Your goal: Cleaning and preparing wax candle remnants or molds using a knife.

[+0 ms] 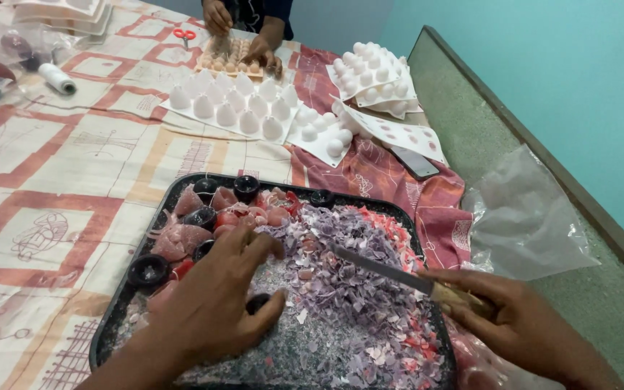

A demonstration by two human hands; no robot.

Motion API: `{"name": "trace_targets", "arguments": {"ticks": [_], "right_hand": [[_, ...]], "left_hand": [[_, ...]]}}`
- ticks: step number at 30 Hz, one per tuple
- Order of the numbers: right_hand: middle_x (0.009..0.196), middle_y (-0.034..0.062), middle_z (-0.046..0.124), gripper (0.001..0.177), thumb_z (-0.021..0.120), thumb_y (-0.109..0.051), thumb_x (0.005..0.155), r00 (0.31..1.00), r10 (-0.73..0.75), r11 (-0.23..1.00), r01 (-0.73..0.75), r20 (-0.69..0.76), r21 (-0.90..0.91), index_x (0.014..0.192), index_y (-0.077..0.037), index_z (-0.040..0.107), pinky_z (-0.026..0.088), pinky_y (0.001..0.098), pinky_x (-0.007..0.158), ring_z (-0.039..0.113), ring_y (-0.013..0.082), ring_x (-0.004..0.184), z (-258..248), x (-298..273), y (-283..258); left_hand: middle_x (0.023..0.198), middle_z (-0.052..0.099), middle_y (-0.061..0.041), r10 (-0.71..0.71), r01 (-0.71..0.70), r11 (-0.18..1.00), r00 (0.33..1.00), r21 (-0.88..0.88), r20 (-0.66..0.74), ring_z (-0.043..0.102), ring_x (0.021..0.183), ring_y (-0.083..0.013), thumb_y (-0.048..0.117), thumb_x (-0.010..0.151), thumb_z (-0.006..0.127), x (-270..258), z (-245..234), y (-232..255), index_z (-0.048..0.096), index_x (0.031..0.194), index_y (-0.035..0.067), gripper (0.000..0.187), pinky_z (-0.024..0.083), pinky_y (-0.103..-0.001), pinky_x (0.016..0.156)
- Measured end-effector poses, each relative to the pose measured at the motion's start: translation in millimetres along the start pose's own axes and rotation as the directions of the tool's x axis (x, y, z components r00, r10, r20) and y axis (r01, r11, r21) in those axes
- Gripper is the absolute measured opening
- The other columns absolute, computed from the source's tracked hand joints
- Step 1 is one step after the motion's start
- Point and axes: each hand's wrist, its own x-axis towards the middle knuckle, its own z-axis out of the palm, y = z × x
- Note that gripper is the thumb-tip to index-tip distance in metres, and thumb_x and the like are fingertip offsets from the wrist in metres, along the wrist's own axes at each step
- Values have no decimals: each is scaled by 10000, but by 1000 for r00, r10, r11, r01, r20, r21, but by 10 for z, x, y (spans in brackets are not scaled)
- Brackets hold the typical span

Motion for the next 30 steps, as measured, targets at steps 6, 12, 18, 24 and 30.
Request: {"name": "trace_targets", "arguments": {"ticks": [6, 12, 18, 24, 30], "right_hand": [[1049, 118, 769, 448, 649, -261, 933, 909, -144, 971, 206, -390, 122, 1350, -98, 632, 623, 316, 703, 801, 141, 838, 421, 630, -7], [991, 124, 756, 335, 609, -206, 1010, 817, -78, 970, 196, -572, 147, 1299, -38, 631, 588, 292, 694, 724, 152, 825, 910, 710, -122], [1005, 107, 736, 329, 626, -210, 988, 695, -64, 953, 255, -716, 164, 1275, -49, 637, 565, 273, 612, 693, 148, 751, 994, 740, -62], [1145, 152, 680, 305, 640, -92, 1009, 530, -344, 899, 425, -775, -109, 1298, -16, 581, 583, 287, 765, 701, 176, 962, 1053, 755, -17], [1221, 185, 626, 240, 583, -63, 1081, 445, -487, 823, 522, -751, -225, 1285, -66, 456, 579, 348, 951, 678, 267, 1101, 1024, 737, 50]], "left_hand": [[908, 593, -104, -259, 212, 770, 966, -602, 9, 626, 760, -215, 29, 921, 556, 596, 356, 449, 453, 1134, 102, 247, 586, -363, 681], [1054, 720, -134, -272, 125, 528, 962, -840, -28, 705, 951, -184, 219, 863, 822, 1000, 1082, 318, 538, 1115, 43, 419, 605, -280, 768], [1046, 771, -76, -356, 184, 536, 934, -824, -23, 757, 955, -164, 274, 781, 807, 1068, 1009, 116, 691, 1143, 93, 421, 656, -299, 825], [1135, 775, -112, -350, 93, 363, 936, -927, -43, 735, 1048, -174, 297, 853, 809, 1133, 1043, -116, 693, 1207, 26, 460, 603, -298, 932], [1307, 677, -173, -392, 154, 42, 912, -987, 125, 687, 1103, -225, 200, 955, 626, 1145, 1027, -204, 690, 1299, 109, 362, 606, -297, 946]]}}
